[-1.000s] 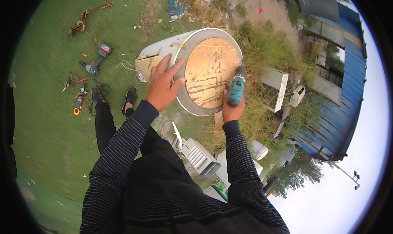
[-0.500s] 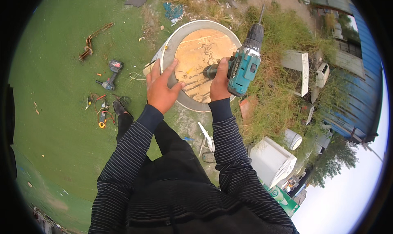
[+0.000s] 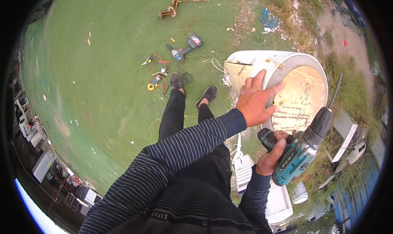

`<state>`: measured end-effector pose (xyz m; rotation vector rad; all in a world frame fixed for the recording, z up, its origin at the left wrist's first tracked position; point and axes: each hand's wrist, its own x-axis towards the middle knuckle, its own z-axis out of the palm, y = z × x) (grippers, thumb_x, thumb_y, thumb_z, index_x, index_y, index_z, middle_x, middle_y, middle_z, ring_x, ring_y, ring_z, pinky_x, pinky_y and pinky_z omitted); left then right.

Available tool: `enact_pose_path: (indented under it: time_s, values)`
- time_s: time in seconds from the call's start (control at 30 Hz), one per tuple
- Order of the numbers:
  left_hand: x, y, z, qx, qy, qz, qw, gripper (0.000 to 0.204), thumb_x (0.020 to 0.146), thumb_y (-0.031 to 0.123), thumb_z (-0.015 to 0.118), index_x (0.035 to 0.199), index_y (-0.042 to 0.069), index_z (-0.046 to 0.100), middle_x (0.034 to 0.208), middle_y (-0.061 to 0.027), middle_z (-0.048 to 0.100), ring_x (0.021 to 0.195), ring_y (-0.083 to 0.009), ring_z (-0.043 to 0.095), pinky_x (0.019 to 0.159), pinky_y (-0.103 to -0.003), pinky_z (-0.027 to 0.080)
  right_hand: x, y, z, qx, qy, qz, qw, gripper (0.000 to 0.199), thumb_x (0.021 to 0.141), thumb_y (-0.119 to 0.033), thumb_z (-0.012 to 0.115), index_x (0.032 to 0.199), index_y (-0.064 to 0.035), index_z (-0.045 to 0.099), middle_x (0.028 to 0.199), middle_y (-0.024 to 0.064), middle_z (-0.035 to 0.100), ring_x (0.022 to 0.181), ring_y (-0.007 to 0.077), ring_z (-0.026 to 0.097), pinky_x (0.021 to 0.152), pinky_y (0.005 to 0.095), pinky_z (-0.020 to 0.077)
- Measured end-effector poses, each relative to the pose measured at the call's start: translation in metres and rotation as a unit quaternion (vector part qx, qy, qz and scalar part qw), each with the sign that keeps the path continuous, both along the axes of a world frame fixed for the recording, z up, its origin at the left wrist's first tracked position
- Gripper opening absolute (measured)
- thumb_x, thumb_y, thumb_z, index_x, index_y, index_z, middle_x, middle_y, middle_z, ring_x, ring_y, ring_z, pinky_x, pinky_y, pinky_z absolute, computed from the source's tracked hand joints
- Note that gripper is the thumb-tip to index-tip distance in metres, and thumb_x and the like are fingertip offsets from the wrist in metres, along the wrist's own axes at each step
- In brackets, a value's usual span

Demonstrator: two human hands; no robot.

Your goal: The person uses a power drill to remove screws and disassemble a white cylindrical appliance, likely a water heater. They extract internal copper coils and a circular metal plate, then use pliers to cut wires attached to the plate before placing it back into the cylinder.

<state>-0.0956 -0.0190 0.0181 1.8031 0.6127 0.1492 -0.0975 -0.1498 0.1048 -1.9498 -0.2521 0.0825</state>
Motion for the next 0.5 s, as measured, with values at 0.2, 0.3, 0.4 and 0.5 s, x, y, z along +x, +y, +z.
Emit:
enact_pose_path:
  time_s: [0.2,0.3,0.4,0.5]
  values:
    - [-0.023,0.018,-0.027,-0.02,-0.086,-0.026,0.996,0.102,0.074,0.036,0.086,0.161,0.028,0.033,0.159,-0.0274,0.026,0.128,-0.0476,0.042,0.109,-0.057,0.034,-0.052,0.041,-0.011,-0.046,0.108,0.115,0.986,0.045,0.103,-0.016,0.052,0.14,0.0087,0.046,0.094,0.0092,0.058,0.093,0.021,0.056,0.094,0.0409,0.0464]
    - [-0.064,0.051,-0.065,-0.016,-0.042,-0.004,0.999,0.086,0.084,0.036,0.078,0.159,0.023,0.036,0.156,-0.024,0.035,0.132,-0.0465,0.042,0.11,-0.057,0.035,-0.065,0.077,-0.025,-0.077,0.141,0.135,0.978,0.042,0.103,-0.013,0.053,0.138,0.0091,0.049,0.093,0.008,0.058,0.089,0.0193,0.056,0.089,0.0383,0.0478]
    - [-0.134,0.099,-0.165,-0.102,0.134,-0.054,0.984,0.057,0.091,0.036,0.071,0.138,0.005,0.059,0.128,-0.0218,0.066,0.121,-0.0374,0.06,0.107,-0.046,0.043,-0.074,0.114,-0.048,-0.144,0.205,0.128,0.96,0.038,0.102,-0.012,0.055,0.134,0.0072,0.053,0.089,0.0062,0.059,0.083,0.0167,0.057,0.082,0.0343,0.0488]
    - [-0.246,0.161,-0.275,-0.228,0.335,0.076,0.911,0.049,0.092,0.037,0.069,0.125,0.002,0.064,0.117,-0.0229,0.07,0.111,-0.0385,0.066,0.098,-0.046,0.05,-0.083,0.144,-0.082,-0.145,0.328,0.089,0.929,0.031,0.1,-0.015,0.06,0.126,0.0024,0.059,0.083,0.0038,0.059,0.074,0.014,0.056,0.073,0.0297,0.0485]
